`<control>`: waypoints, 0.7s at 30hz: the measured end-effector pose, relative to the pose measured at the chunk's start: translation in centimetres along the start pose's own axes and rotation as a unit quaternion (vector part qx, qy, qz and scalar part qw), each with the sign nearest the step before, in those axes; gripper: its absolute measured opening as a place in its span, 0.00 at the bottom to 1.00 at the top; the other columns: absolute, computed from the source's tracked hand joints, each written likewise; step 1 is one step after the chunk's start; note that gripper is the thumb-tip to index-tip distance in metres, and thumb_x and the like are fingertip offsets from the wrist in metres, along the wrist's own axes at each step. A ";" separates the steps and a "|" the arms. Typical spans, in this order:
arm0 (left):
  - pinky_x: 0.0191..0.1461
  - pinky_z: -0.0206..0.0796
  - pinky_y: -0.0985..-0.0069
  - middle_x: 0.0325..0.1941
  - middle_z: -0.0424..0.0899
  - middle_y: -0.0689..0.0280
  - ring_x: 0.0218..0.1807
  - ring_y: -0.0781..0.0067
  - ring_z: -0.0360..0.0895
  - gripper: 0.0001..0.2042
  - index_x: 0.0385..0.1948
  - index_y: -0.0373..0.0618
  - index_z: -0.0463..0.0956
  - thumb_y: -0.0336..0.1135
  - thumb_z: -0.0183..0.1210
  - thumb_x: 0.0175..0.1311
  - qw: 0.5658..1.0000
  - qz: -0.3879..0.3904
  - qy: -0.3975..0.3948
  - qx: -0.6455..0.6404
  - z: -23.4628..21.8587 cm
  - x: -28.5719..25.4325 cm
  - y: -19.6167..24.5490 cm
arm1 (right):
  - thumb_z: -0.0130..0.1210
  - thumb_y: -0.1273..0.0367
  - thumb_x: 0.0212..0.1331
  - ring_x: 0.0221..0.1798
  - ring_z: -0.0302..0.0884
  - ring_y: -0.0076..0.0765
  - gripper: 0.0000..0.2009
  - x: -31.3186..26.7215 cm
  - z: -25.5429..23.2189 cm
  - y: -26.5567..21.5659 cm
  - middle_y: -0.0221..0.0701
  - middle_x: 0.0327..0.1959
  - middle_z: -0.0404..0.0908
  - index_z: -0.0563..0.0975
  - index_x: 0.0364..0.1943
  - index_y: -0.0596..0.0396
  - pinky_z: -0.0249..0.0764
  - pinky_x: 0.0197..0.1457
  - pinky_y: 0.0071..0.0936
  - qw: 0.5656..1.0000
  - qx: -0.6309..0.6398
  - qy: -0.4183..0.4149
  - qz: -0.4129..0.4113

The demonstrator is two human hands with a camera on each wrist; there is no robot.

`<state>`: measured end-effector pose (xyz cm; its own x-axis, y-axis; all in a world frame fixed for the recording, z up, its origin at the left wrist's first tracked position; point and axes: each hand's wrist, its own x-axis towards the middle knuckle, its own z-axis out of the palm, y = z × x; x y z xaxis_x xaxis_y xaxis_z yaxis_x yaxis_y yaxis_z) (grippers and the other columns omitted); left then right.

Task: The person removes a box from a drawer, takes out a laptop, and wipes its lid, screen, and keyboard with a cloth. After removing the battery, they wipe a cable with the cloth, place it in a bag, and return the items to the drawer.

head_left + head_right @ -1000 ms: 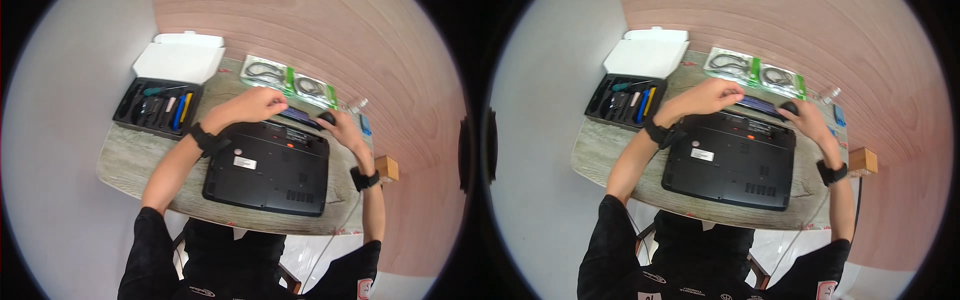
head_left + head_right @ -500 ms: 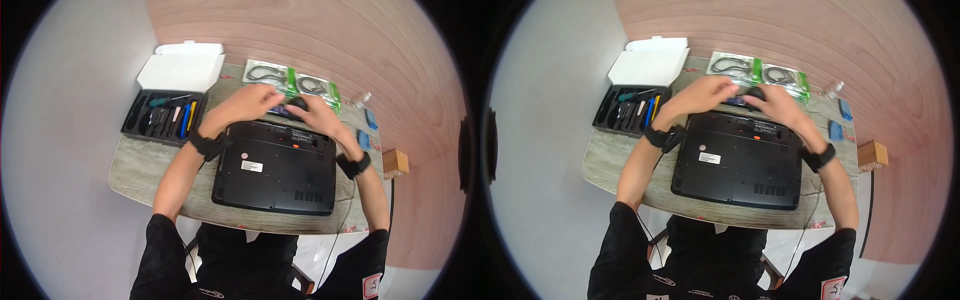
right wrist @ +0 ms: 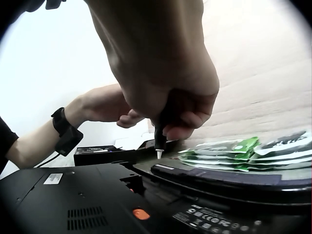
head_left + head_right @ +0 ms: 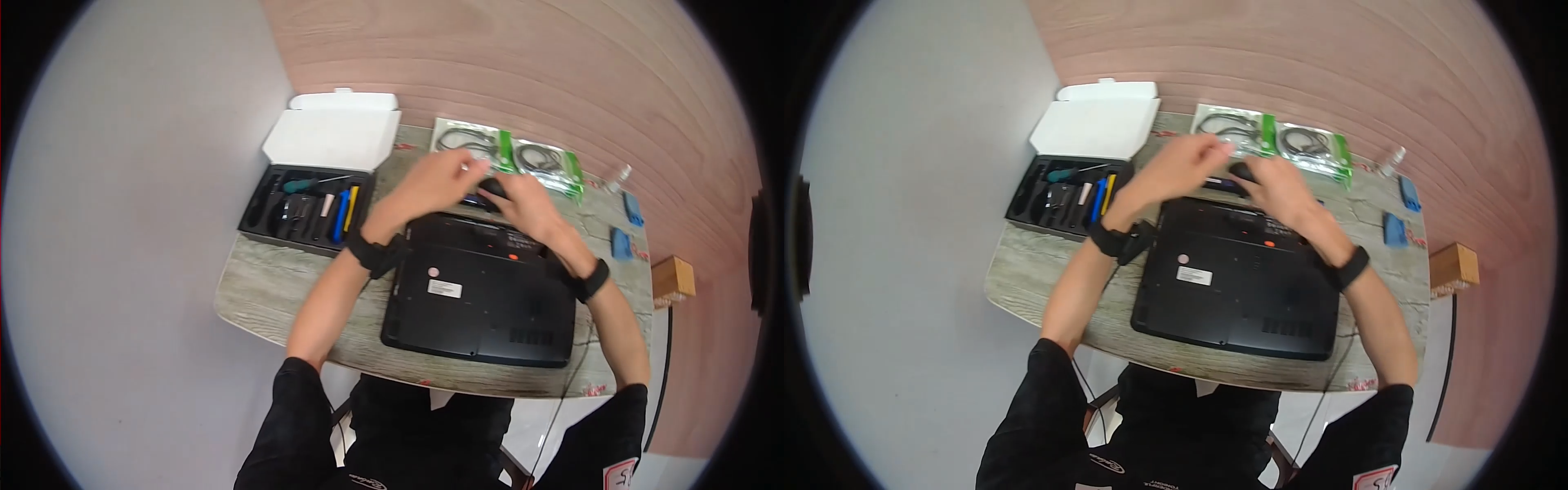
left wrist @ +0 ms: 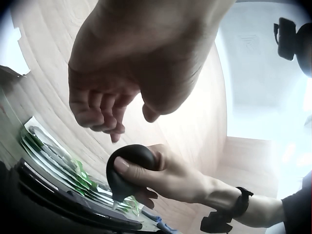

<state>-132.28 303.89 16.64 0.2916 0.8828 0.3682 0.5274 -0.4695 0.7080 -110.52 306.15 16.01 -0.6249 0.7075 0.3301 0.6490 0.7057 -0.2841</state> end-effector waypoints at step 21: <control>0.43 0.75 0.66 0.38 0.86 0.53 0.36 0.63 0.85 0.17 0.49 0.35 0.79 0.38 0.63 0.63 0.995 0.004 0.008 0.099 -1.0 -3.6 1.3 | 0.64 0.68 0.63 0.26 0.73 0.38 0.14 -4.3 -3.1 -3.2 0.36 0.23 0.74 0.75 0.46 0.61 0.68 0.30 0.36 0.977 0.202 0.066 -0.008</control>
<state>-133.45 300.15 16.89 0.2847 0.8783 0.3840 0.6731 -0.4684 0.5723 -108.58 300.72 18.29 -0.5539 0.7048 0.4432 0.3992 0.6920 -0.6015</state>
